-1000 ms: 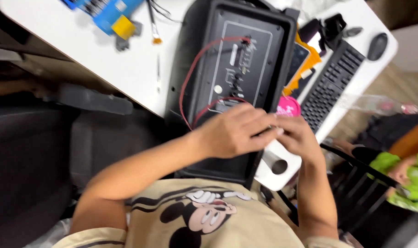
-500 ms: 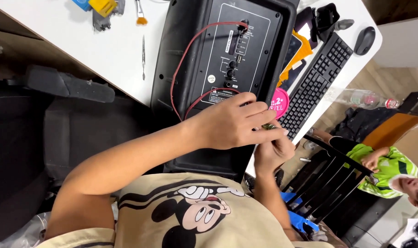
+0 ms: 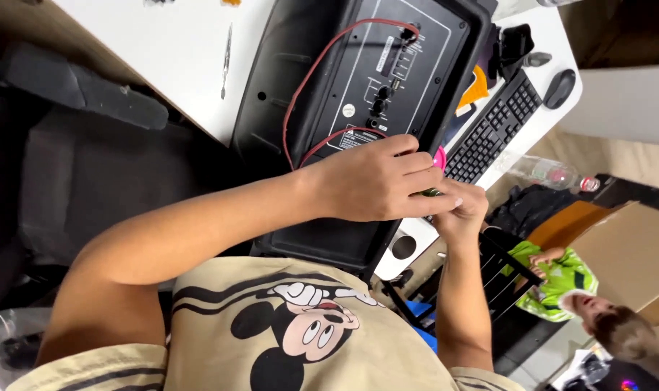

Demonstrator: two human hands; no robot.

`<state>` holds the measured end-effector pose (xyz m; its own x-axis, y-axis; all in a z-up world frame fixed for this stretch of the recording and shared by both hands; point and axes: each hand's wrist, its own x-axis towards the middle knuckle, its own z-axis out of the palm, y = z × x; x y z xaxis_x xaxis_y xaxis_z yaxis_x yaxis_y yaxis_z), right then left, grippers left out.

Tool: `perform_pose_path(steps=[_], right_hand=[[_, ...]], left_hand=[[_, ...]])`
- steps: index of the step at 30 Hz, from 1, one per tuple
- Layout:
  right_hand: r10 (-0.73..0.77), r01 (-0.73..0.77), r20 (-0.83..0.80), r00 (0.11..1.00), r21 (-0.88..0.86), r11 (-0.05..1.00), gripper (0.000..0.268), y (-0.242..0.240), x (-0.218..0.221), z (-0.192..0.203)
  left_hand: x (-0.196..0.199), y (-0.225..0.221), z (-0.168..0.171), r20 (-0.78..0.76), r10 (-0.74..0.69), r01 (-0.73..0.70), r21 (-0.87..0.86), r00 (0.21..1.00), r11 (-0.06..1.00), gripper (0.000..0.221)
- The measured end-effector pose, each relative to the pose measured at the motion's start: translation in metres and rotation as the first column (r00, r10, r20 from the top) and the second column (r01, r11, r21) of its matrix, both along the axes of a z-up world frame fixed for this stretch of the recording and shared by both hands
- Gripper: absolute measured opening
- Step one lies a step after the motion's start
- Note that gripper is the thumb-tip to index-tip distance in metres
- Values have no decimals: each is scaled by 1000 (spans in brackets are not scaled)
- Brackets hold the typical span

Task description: Repairing a portable speaker by removing screws from the back panel and inspecting internal wiring and circuit components

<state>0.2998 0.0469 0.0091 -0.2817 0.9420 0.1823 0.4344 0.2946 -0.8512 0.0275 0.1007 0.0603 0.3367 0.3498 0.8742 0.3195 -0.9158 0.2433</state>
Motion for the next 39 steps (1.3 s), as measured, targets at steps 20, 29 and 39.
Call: perform_pose_path(steps=[20,29,39], right_hand=[[-539,532,-66,840,298,793,17,-45,-67,-11],[-500,514,-147,853,81,854,22,-40,-107,30],[-417,442,-177,892,144,885,19,-37,-94,52]], left_hand=[[-25,-19,-11,164,219,-211,-64,962,975,27],[-170,-33,-187,-48,834,-533,-789,550,306,20],[-241,48,-367,-269,936,-558,-824,226,-102,22]])
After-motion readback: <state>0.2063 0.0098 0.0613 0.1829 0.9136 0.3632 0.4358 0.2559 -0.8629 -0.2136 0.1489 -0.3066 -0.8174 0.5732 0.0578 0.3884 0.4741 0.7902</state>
